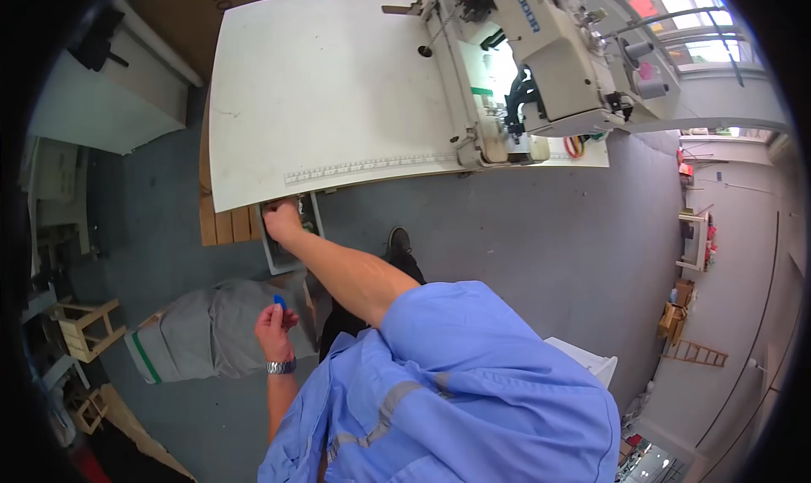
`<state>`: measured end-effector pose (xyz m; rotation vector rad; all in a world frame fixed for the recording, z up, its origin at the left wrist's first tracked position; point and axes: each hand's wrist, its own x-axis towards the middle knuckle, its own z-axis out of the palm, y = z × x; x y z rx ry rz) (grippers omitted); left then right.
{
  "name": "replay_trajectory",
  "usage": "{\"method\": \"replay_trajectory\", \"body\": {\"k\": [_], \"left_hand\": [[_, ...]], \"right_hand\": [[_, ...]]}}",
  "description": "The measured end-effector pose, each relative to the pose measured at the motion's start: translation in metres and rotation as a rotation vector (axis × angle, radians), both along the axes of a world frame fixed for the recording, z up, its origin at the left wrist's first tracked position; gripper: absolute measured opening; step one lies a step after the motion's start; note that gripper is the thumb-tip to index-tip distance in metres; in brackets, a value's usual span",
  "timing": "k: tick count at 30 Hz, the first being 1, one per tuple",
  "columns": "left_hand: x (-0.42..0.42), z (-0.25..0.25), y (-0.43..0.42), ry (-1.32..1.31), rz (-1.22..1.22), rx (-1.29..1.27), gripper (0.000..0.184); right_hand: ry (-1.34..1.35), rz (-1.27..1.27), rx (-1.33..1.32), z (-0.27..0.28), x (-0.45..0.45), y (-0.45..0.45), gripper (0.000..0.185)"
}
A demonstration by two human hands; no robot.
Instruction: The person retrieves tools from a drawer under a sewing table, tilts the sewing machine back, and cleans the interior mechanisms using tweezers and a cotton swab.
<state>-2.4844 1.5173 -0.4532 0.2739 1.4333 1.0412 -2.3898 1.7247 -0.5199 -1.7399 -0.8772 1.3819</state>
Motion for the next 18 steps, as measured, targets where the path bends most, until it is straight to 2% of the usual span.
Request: {"method": "replay_trajectory", "body": {"k": [1,2,3,4,6,8,9,10,15,17,18], "left_hand": [[0.001,0.003,0.003,0.014,0.0,-0.022,0.017],[0.003,0.009,0.008,0.034,-0.034,-0.023,0.018],[0.005,0.013,0.015,0.063,-0.057,-0.032,0.019],[0.008,0.016,0.018,0.071,-0.069,-0.012,0.02],[0.011,0.014,0.029,0.082,-0.101,0.045,0.02],[0.012,0.012,0.038,0.103,-0.098,0.065,0.02],[0.014,0.012,0.045,0.105,-0.128,0.069,0.02],[0.018,0.012,0.052,0.103,-0.162,0.071,0.019],[0.037,0.002,0.092,0.223,-0.276,0.043,0.019],[0.048,-0.002,0.11,0.414,-0.386,0.045,0.019],[0.055,-0.007,0.118,0.399,-0.346,0.057,0.02]], "right_hand": [[-0.151,0.074,-0.013,0.01,0.005,-0.004,0.02],[-0.139,0.167,0.091,-0.001,0.011,-0.006,0.02],[-0.095,0.208,-0.002,0.001,0.016,-0.007,0.02],[-0.133,0.272,0.034,-0.011,0.02,-0.011,0.02],[-0.102,0.315,0.016,0.017,0.033,-0.016,0.026],[-0.044,0.349,-0.169,0.027,0.045,-0.019,0.028],[0.018,0.34,-0.169,0.028,0.052,-0.022,0.03],[0.006,0.334,-0.235,0.051,0.06,-0.022,0.029],[0.15,0.379,-0.236,0.087,0.127,-0.034,0.019],[0.146,0.389,-0.247,0.099,0.158,-0.046,0.02],[0.141,0.401,-0.259,0.103,0.173,-0.054,0.022]]}}
